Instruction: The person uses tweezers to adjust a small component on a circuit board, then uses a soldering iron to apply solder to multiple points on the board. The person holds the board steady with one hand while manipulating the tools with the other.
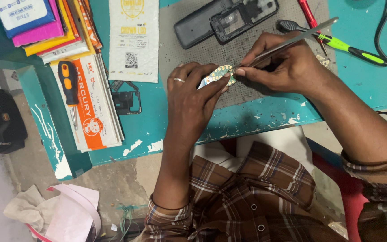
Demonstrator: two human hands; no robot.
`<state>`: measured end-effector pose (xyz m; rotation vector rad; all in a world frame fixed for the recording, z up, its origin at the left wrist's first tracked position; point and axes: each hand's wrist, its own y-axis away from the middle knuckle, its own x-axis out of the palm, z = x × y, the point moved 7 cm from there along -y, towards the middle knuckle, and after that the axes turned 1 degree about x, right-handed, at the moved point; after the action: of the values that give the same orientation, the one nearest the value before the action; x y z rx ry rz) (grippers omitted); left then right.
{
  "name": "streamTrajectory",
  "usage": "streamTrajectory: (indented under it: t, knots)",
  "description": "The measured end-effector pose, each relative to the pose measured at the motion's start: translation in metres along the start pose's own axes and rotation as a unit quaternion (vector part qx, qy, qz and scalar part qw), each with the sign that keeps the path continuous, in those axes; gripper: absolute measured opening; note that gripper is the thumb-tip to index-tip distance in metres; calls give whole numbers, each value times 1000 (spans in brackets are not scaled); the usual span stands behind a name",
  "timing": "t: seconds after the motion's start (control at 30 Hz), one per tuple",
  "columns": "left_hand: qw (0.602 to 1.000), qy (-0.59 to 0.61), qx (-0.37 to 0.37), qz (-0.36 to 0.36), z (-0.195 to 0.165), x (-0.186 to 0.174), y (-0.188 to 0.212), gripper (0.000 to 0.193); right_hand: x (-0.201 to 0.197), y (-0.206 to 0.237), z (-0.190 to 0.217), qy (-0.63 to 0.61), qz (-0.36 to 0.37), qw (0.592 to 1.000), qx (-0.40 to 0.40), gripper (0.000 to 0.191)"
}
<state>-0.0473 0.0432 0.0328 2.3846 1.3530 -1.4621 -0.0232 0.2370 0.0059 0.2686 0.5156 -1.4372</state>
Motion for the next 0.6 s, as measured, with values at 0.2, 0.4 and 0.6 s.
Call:
streamTrajectory:
  t: [0.2, 0.4, 0.6]
  knots:
    - [1000, 11, -1, -1, -1, -4, 0, 21, 0, 0, 1, 22, -12, 1000, 12, 20]
    - [1000, 3, -6, -5, -1, -3, 0, 21, -1, 0, 4, 15, -14, 1000, -7, 20]
    - [1000, 5, -6, -5, -1, -2, 1, 21, -2, 1, 1, 2, -11, 1000, -7, 19]
